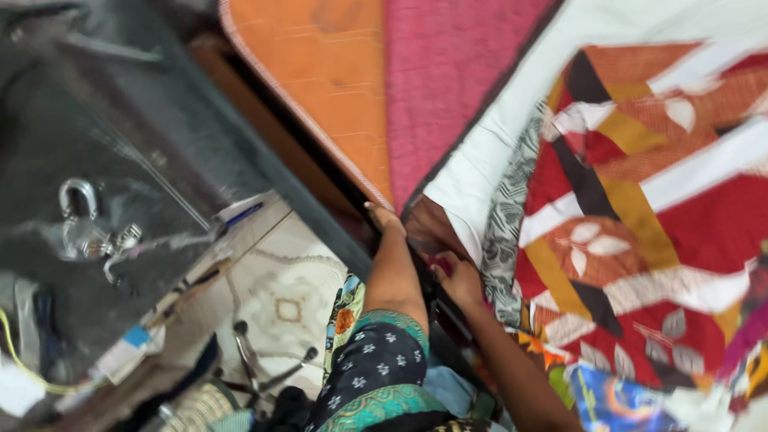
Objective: The person wipes the edge of a dark wooden bed frame with a pink cloth. They move along the side of the bed, repeatedly rubbing the frame's surface.
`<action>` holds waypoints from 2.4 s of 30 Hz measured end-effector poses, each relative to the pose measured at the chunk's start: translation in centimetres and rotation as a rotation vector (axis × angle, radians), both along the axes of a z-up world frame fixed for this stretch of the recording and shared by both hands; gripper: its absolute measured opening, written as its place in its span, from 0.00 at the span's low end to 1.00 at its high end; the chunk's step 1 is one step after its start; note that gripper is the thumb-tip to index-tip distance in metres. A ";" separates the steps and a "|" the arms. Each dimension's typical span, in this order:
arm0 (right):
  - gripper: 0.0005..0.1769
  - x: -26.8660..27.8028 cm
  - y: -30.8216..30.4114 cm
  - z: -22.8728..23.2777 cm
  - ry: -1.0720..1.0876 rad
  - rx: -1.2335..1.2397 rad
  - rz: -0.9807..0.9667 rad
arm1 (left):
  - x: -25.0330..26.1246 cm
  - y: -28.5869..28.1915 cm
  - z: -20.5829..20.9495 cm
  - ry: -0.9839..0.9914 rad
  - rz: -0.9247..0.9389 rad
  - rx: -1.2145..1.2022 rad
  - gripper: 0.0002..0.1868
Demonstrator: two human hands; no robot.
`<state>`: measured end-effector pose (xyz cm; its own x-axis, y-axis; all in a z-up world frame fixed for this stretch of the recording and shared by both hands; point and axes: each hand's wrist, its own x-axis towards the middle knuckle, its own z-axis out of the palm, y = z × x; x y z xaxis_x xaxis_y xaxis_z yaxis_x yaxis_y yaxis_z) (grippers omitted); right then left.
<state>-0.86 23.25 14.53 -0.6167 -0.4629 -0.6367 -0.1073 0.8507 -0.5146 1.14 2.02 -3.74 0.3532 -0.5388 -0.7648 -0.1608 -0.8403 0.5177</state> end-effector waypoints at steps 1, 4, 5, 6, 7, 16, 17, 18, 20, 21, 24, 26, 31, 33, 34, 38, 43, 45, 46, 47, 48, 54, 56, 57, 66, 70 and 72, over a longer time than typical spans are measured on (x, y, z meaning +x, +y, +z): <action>0.19 -0.1 -0.2 0.1 0.004 -0.054 0.021 | -0.2 -0.3 -0.1 0.033 0.079 0.068 0.51; 0.21 -0.6 -0.3 0.2 0.055 -0.112 0.068 | -0.9 -1.2 -0.5 0.145 0.252 0.194 0.57; 0.24 -0.6 -0.1 0.3 0.100 -0.063 0.072 | -0.9 -1.4 -0.6 0.180 0.269 0.186 0.58; 0.27 -0.6 -0.1 0.3 0.146 -0.014 0.075 | -1.0 -1.6 -0.6 0.215 0.287 0.178 0.59; 0.28 -0.4 0.0 0.1 0.201 -0.048 0.091 | -1.0 -1.4 -0.5 0.164 0.247 0.198 0.59; 0.50 1.6 -1.4 -3.6 0.491 0.046 0.326 | -0.2 -0.3 1.6 -0.141 -0.161 0.187 0.55; 0.51 1.4 -1.5 -3.7 0.486 0.042 0.344 | 0.2 -0.3 0.6 -0.143 -0.203 0.149 0.55; 0.52 1.1 -1.5 -3.8 0.481 0.038 0.361 | 0.5 -0.2 -0.4 -0.145 -0.245 0.112 0.55; 0.51 0.4 -1.0 -4.0 0.412 0.042 0.360 | 0.8 0.0 -2.4 0.104 -0.070 0.092 0.53; 0.51 0.3 -0.7 -4.1 0.377 0.041 0.357 | 1.0 0.0 -2.9 0.225 0.017 0.079 0.54; 0.46 1.1 0.9 -4.3 0.409 -0.045 0.313 | 1.3 0.0 -2.4 0.299 0.028 0.104 0.57; 0.43 2.3 1.5 -4.0 0.492 -0.056 0.316 | 1.4 0.2 -0.7 0.239 0.020 0.184 0.59; 0.46 1.5 1.2 -2.3 0.406 -0.102 0.317 | 0.7 -0.1 1.9 0.109 -0.115 0.191 0.62; 0.50 -0.2 1.9 -1.9 0.335 -0.113 0.409 | 0.8 0.0 1.5 0.087 -0.156 0.195 0.62; 0.50 -0.9 2.1 -2.0 0.310 -0.128 0.401 | 0.7 0.3 1.1 0.049 -0.240 0.178 0.62; 0.47 -1.7 3.1 -2.9 0.265 -0.257 0.318 | 0.9 0.9 1.2 0.029 -0.368 0.165 0.62; 0.45 -0.9 5.4 -3.2 0.188 -0.510 0.059 | -1.5 1.0 6.2 -0.067 -0.458 0.201 0.62; 0.45 -0.1 6.7 -2.6 0.118 -0.572 0.064 | -2.9 1.6 9.7 -0.216 -0.596 0.246 0.64; 0.44 0.6 7.2 -2.5 0.048 -0.525 0.130 | -2.8 2.0 11.8 -0.225 -0.831 0.101 0.60; 0.43 1.1 7.4 -2.6 -0.018 -0.485 0.198 | -2.4 2.5 14.1 -0.233 -1.060 -0.057 0.55; 0.42 1.5 7.5 -2.9 -0.084 -0.443 0.267 | -1.9 3.0 16.4 -0.240 -1.284 -0.222 0.51; 0.31 1.6 6.1 -5.4 -0.202 -0.060 0.433 | 4.6 2.1 25.5 -0.516 -1.637 -1.062 0.21; 0.28 2.2 6.1 -5.8 -0.179 -0.100 0.404 | 4.7 2.5 25.8 -0.383 -1.668 -1.082 0.13; 0.27 2.4 5.9 -6.1 -0.166 -0.120 0.388 | 4.7 2.4 25.7 -0.315 -1.684 -1.093 0.10; 0.25 2.4 7.0 -5.1 -0.314 -0.459 0.134 | 4.2 2.0 26.1 -0.374 -1.619 -1.141 0.11; 0.27 1.5 7.4 -2.0 -0.542 -0.595 0.030 | 4.3 2.1 26.0 -0.355 -1.609 -1.123 0.10; 0.28 1.7 7.2 -1.0 -0.838 -0.434 -0.277 | 4.4 2.2 26.1 -0.356 -1.597 -1.115 0.10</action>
